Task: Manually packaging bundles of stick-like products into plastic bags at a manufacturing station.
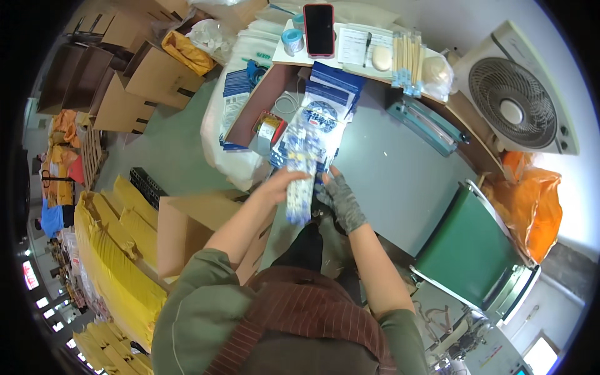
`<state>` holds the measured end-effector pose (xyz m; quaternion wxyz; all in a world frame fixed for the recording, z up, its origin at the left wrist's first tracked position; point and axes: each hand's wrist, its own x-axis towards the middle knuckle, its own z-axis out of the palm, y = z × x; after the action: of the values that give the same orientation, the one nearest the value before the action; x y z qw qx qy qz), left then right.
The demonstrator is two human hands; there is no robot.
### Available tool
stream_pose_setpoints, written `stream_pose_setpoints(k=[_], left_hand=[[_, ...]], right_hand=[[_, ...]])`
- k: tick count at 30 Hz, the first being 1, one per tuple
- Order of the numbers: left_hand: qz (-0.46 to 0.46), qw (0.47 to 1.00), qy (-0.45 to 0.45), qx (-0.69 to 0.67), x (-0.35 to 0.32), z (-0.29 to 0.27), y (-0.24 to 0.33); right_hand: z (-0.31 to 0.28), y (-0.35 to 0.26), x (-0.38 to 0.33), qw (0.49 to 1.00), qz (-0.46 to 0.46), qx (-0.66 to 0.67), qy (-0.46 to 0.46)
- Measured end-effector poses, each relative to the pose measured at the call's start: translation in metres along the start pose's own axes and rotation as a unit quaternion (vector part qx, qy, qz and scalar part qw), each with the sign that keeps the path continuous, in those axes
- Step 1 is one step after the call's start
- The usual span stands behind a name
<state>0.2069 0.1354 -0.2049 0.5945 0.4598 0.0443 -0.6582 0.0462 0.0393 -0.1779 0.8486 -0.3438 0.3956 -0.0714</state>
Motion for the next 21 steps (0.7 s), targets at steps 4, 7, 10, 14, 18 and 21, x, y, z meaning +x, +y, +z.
stream_pose_setpoints(k=[4, 7, 10, 14, 18, 21], left_hand=[[0.021, 0.984, 0.104, 0.144, 0.076, -0.055, 0.091], [0.04, 0.941, 0.164, 0.293, 0.138, -0.079, 0.147], [0.123, 0.776, 0.254, 0.563, 0.202, -0.093, 0.179], [0.106, 0.754, 0.215, 0.612, 0.254, -0.084, 0.195], [0.127, 0.69, 0.298, 0.647, 0.268, -0.088, 0.176], [0.348, 0.667, 0.299, 0.587, 0.248, -0.096, 0.162]], right_hand=[[-0.026, 0.015, 0.007, 0.999, 0.033, 0.015, 0.026], [-0.06, 0.04, 0.004, 0.991, 0.1, 0.021, 0.085], [-0.087, 0.069, 0.004, 0.98, 0.109, 0.064, 0.151], [-0.118, 0.102, -0.002, 0.964, 0.122, 0.08, 0.221], [-0.129, 0.105, 0.001, 0.956, 0.115, 0.052, 0.264], [-0.147, 0.111, 0.0, 0.956, 0.097, 0.02, 0.276]])
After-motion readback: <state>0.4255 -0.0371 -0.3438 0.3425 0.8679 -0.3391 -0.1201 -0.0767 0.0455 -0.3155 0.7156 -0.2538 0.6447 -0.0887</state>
